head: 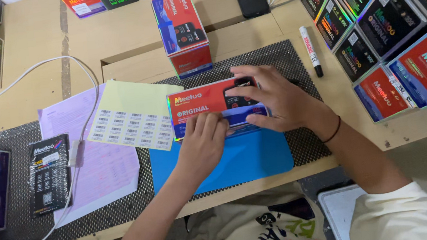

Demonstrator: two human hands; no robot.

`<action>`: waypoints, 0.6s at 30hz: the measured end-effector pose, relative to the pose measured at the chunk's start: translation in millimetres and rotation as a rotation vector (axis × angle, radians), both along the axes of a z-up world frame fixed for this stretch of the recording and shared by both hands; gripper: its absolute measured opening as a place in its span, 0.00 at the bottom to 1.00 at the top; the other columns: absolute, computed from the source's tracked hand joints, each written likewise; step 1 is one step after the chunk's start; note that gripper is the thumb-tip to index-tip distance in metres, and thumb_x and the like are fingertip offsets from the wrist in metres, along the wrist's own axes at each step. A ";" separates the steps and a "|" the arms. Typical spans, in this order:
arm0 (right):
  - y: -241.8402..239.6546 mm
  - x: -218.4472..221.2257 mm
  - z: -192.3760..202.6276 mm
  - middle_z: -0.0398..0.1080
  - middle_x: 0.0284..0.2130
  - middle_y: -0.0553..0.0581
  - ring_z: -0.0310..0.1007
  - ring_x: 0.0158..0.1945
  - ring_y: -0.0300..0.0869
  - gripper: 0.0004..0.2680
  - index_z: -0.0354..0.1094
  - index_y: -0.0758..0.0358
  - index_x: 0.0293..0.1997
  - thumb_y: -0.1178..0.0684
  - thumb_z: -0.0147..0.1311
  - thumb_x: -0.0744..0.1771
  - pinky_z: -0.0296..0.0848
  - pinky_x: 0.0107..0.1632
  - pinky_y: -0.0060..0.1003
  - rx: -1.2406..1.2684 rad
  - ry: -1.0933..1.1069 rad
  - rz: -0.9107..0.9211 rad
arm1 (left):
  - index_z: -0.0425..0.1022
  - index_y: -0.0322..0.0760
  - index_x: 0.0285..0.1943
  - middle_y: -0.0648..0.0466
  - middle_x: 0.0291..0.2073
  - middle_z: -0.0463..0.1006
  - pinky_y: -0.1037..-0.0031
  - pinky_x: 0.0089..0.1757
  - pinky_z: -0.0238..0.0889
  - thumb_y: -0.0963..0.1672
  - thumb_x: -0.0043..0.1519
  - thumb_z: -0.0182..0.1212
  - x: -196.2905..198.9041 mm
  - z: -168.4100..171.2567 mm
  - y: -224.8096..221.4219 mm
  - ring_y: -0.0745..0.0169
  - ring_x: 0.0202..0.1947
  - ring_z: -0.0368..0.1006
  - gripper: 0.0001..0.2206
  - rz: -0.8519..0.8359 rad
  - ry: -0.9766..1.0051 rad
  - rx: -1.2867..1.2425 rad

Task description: The person opens a retail box, removes several red padded envelopes, and then takes a mobile phone screen assembly out of one envelope to write a code on its back with a marker.

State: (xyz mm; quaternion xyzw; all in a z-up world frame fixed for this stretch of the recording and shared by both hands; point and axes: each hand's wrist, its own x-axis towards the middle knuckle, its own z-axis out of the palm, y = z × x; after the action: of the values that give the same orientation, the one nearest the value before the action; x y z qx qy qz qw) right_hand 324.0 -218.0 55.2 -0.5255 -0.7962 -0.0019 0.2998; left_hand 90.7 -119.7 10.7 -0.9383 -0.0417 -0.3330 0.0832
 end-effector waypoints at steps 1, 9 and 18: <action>1.2 -4.3 7.1 0.53 0.69 0.66 0.59 0.70 0.59 0.21 0.63 0.54 0.67 0.35 0.44 0.69 0.56 0.67 0.57 -0.003 -0.002 0.001 | 0.72 0.32 0.45 0.45 0.42 0.70 0.61 0.46 0.63 0.43 0.70 0.54 -1.2 -1.7 -3.9 0.46 0.48 0.70 0.07 0.001 -0.002 -0.003; 26.0 -21.6 33.2 0.68 0.60 0.67 0.66 0.60 0.59 0.24 0.70 0.56 0.64 0.40 0.50 0.61 0.71 0.51 0.54 -0.228 -0.542 -0.089 | 0.72 0.37 0.44 0.46 0.40 0.78 0.58 0.49 0.69 0.43 0.70 0.57 -6.0 -30.9 -26.8 0.50 0.46 0.77 0.05 0.088 -0.240 0.161; 55.0 -25.2 58.3 0.76 0.54 0.64 0.72 0.58 0.58 0.27 0.77 0.51 0.57 0.29 0.55 0.58 0.72 0.53 0.55 -0.515 -0.569 -0.088 | 0.70 0.40 0.43 0.47 0.41 0.80 0.61 0.48 0.70 0.43 0.68 0.60 -2.1 -37.2 -39.1 0.52 0.46 0.78 0.04 0.170 -0.289 0.183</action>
State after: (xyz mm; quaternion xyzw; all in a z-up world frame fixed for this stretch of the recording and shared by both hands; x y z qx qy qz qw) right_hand 298.8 -163.0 113.6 -0.5958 -0.7986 0.0394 -0.0750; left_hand 88.6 -158.9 -26.5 -0.8622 -0.1021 -0.4587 0.1893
